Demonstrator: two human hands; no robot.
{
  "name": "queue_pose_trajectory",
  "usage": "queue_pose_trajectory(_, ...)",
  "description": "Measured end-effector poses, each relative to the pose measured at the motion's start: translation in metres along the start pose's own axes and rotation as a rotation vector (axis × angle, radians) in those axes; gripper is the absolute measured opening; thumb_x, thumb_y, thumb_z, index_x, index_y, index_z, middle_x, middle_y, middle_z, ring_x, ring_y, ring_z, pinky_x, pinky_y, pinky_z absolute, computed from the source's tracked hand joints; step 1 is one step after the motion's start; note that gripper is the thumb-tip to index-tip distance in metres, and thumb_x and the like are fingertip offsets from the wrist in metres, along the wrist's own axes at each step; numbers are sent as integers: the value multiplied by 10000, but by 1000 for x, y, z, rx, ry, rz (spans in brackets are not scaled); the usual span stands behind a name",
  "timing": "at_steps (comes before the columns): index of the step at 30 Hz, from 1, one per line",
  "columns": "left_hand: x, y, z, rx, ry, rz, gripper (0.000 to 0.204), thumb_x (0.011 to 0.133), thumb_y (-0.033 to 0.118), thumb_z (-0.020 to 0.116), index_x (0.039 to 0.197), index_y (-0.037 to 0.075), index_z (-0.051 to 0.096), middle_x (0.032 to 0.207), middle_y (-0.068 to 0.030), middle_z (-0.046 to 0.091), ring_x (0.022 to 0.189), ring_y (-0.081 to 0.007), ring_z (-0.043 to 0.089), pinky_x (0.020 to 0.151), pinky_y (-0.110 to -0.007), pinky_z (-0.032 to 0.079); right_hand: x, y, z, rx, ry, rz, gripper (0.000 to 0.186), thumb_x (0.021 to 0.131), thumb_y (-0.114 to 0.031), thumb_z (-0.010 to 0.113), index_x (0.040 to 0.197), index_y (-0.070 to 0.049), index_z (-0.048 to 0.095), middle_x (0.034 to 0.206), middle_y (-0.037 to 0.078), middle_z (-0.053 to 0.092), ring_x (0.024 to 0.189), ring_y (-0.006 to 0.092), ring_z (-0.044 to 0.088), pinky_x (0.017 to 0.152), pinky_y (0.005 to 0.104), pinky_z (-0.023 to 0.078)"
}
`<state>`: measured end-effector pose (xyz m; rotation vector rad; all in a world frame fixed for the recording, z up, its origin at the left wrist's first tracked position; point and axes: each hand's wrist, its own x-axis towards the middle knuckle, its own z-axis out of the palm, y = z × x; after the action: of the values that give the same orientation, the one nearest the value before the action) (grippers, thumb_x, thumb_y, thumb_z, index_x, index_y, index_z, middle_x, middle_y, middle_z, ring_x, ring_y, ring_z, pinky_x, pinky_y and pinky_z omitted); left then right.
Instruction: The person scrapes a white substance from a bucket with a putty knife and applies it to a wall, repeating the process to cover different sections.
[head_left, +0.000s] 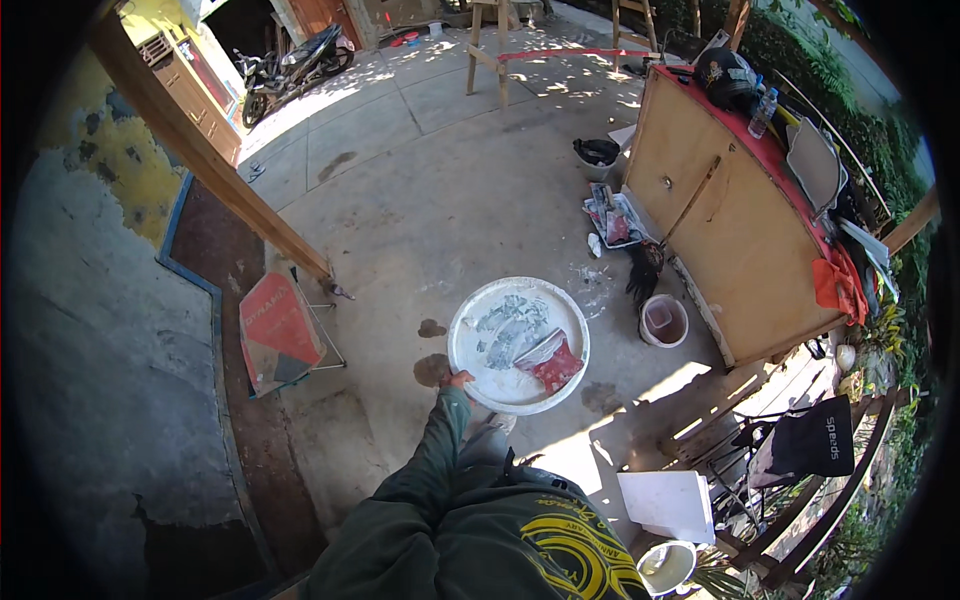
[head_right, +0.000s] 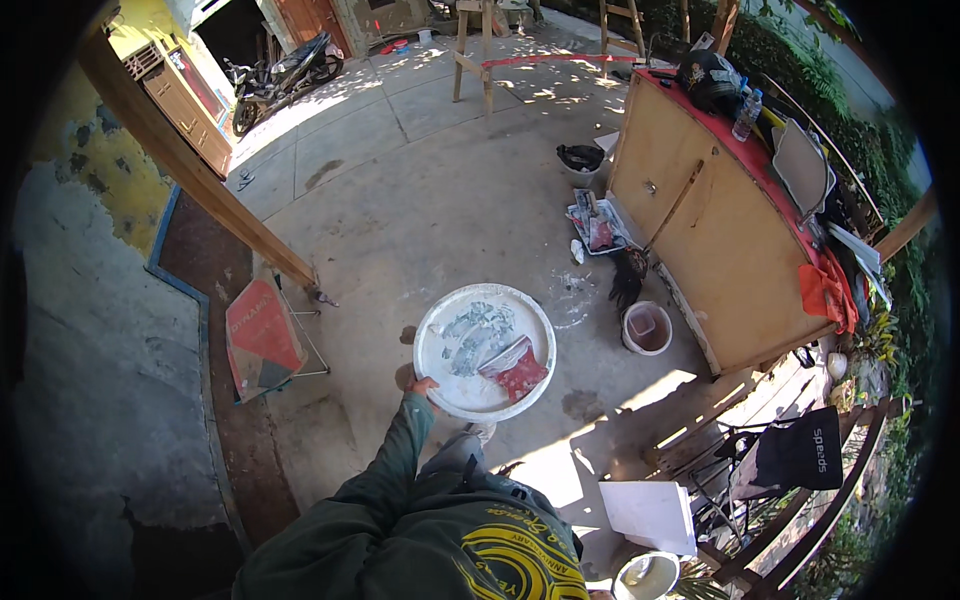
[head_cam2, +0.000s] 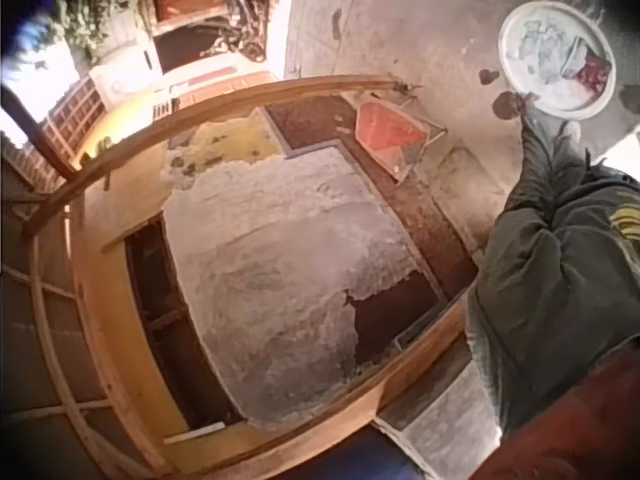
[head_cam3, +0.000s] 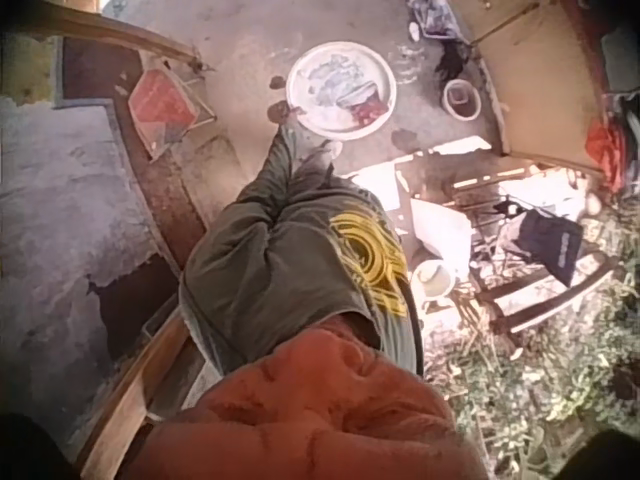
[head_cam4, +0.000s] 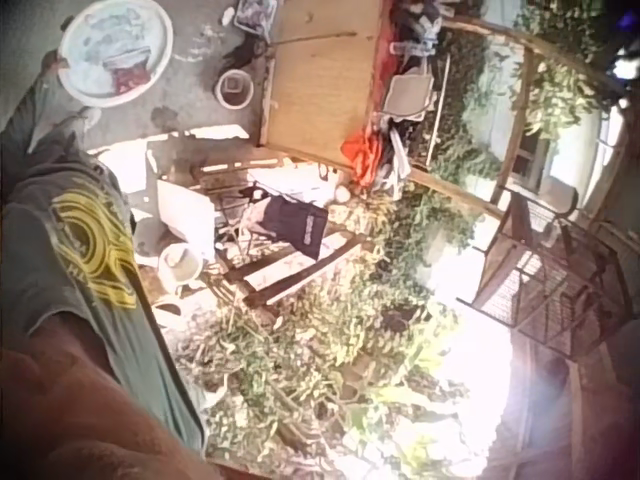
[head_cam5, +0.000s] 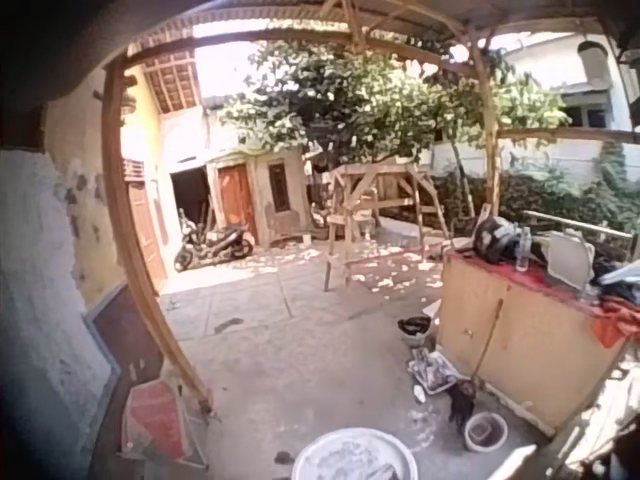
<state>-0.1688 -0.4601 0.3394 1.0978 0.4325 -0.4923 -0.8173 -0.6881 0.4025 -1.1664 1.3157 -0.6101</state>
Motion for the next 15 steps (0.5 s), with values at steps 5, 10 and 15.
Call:
queue_pose_trajectory(5, -36, -2, -5, -13, 6, 28, 704, 591, -37, 542, 1286, 72, 511, 1167, -148, 594, 1005, -357, 622, 852, -508, 563, -10, -24, -22, 74, -43, 119, 367, 925, -256, 576, 1169, 18, 577, 948, 166, 642, 829, 226, 608, 718, 342, 480)
queue_pose_trajectory(10, -61, -18, 15, 5, -49, 52, 665, 585, -26, 547, 1245, 44, 517, 1100, -138, 612, 928, -313, 619, 781, -448, 554, -5, -46, -1, -229, -88, 142, 391, 921, -303, 582, 1152, 10, 617, 819, 102, 635, 702, 155, 586, 612, 286, 453)
queue_pose_trajectory(15, -74, -20, 14, 99, -100, 78, 535, 590, -19, 558, 1124, 14, 574, 981, -142, 649, 823, -290, 641, 692, -430, 554, 15, -220, 265, -615, -522, -714, 368, 880, -270, 670, 1140, -18, 605, 833, 213, 663, 742, 361, 665, 671, 418, 510)
